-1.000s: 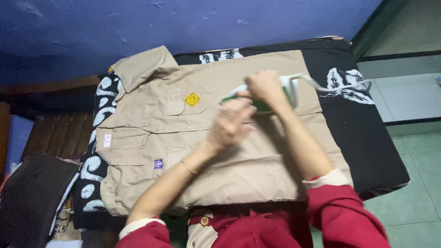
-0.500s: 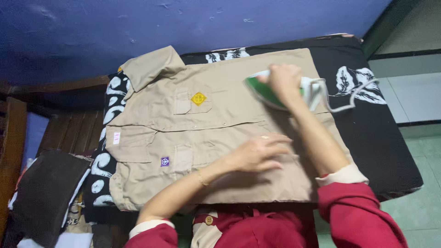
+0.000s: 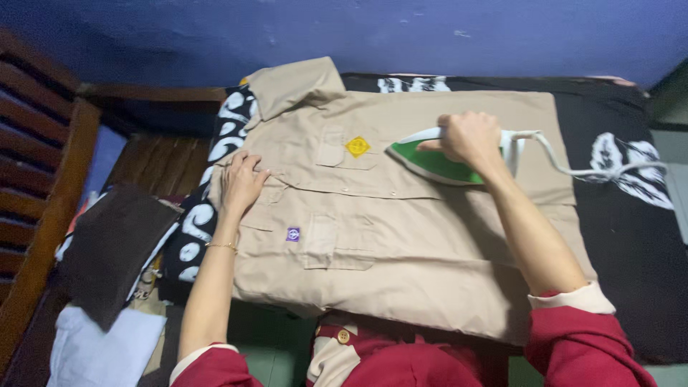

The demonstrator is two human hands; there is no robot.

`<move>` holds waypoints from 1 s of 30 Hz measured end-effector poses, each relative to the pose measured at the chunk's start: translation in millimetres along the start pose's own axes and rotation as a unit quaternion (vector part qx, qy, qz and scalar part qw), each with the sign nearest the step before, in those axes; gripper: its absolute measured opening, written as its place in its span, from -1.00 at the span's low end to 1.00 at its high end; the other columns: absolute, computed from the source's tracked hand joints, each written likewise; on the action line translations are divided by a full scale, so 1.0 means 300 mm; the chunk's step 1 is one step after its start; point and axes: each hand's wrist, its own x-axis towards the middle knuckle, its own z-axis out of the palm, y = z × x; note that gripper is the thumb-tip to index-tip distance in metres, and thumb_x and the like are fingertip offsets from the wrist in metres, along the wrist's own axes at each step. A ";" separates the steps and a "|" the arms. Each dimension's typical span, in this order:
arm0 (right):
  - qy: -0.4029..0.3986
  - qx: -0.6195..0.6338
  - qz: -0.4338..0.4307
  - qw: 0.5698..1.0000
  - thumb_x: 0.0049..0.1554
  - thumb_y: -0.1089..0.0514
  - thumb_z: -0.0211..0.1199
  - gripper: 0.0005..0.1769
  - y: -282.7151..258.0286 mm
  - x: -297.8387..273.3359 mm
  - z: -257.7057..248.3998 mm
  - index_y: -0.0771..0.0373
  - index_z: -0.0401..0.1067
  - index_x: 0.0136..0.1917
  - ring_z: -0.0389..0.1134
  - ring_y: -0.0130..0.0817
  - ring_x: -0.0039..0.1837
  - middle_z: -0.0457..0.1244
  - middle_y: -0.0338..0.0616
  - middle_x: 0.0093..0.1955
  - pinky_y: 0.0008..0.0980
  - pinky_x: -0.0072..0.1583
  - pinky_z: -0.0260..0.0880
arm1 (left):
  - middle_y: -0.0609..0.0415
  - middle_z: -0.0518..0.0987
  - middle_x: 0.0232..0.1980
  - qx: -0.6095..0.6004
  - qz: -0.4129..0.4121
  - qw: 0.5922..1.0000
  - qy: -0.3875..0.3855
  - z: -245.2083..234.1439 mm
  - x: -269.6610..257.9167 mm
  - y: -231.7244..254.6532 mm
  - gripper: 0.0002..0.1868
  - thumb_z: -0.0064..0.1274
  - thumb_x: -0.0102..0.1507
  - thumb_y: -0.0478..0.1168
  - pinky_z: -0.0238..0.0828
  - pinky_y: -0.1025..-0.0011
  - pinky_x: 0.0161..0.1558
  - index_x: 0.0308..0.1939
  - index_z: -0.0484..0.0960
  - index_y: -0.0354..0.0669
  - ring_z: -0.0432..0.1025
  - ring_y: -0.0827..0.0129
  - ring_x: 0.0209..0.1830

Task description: The person irons a tan shirt by laying it flat and using an iron to press the sleeves, collar, and front panels.

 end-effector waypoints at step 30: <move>0.185 0.055 -0.106 0.975 -0.05 -0.27 0.48 -0.52 -0.625 0.487 0.213 0.18 0.55 -0.25 0.49 -0.09 -0.21 0.40 -0.04 -0.30 -0.14 -0.22 0.43 | -0.33 0.56 0.00 -0.141 -0.329 0.930 0.080 0.331 0.547 -0.255 -0.16 0.57 -0.15 -0.06 0.40 0.14 0.04 0.08 0.45 -0.29 0.47 -0.12 0.05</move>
